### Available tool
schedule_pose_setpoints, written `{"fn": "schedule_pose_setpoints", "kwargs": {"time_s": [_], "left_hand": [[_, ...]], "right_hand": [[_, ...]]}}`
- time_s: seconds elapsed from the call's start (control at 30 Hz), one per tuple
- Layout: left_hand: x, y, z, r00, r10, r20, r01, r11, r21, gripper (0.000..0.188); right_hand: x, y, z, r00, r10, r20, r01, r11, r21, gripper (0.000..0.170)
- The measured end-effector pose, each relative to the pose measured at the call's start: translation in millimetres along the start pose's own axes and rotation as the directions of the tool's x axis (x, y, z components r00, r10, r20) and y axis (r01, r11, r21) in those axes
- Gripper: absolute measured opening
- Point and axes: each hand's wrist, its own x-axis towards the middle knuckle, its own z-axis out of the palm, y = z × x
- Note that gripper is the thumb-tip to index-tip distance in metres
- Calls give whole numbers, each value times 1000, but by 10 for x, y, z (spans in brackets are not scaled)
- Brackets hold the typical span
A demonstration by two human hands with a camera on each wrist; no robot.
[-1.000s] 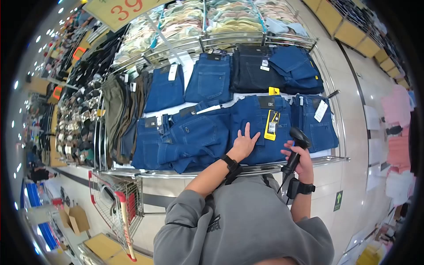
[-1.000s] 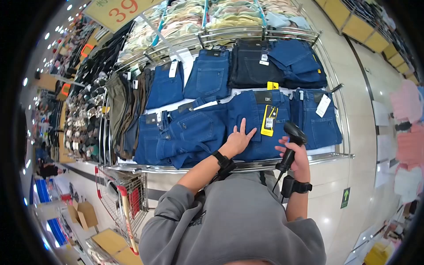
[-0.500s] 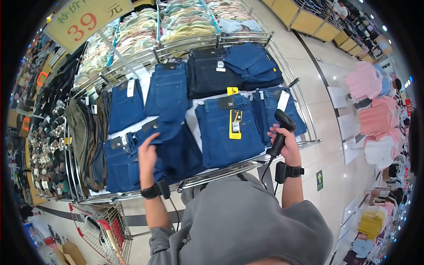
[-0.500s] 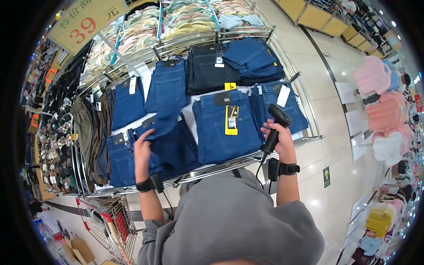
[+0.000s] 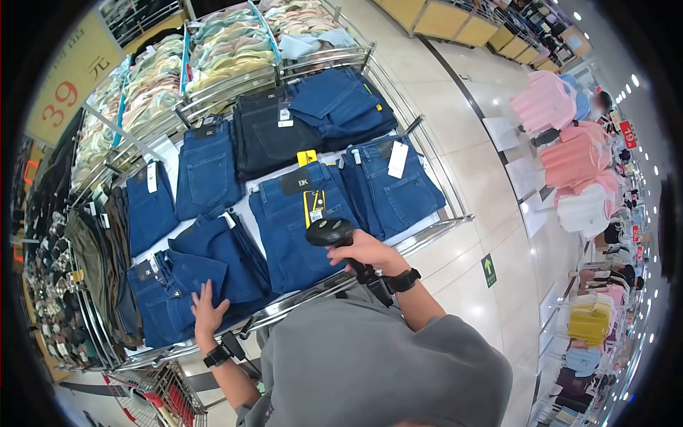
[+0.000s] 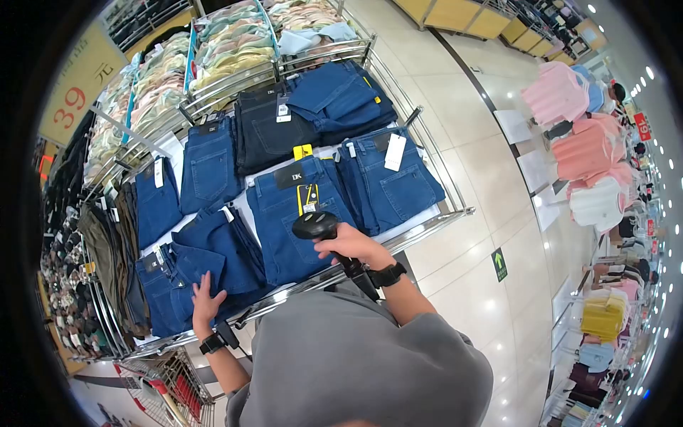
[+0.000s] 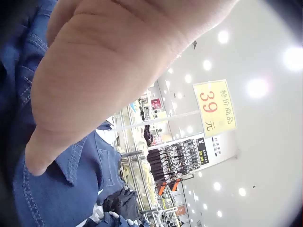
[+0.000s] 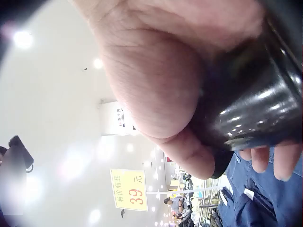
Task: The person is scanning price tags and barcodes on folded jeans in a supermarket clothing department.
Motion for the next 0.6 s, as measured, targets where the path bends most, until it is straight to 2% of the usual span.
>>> {"fn": "schedule_pose_setpoints", "kwargs": {"time_s": [0.07,0.1,0.13,0.23,0.3,0.43,0.5,0.53,0.57,0.6], "left_hand": [[-158,221,-215,957,-289,-28,290,957,11,94],[-245,258,-289,899,-435,-46,437,900,14,99],[-157,2,-184,854,-516,-72,515,857,-34,107],[-68,-680,148,916,-359,-176,313,918,-246,107],[10,-829,306,952,-191,-239,119,951,-285,106],[187,-924,467,948,-119,-295,32,959,-281,96],[160,-820,367,946,-86,-312,5,968,-253,89],[164,-834,383,940,-120,-318,34,964,-264,84],[171,-857,395,934,-148,-326,57,960,-274,80],[149,-843,369,924,-180,-338,86,958,-274,74]], "right_hand": [[25,12,40,1000,-1,30,1,1000,-1,37],[27,32,48,1000,13,12,-13,1000,3,37],[23,46,27,1000,24,0,-24,1000,4,38],[112,178,-39,999,34,-15,-34,998,52,41],[159,256,-80,999,42,-10,-41,997,70,43],[154,191,-2,998,63,-9,-63,998,25,43],[146,109,30,998,57,-6,-57,997,-53,41],[168,130,13,997,73,17,-72,997,-28,41],[209,182,-6,999,23,27,-22,999,-45,41],[206,147,19,999,49,-3,-49,999,-21,38]]}}
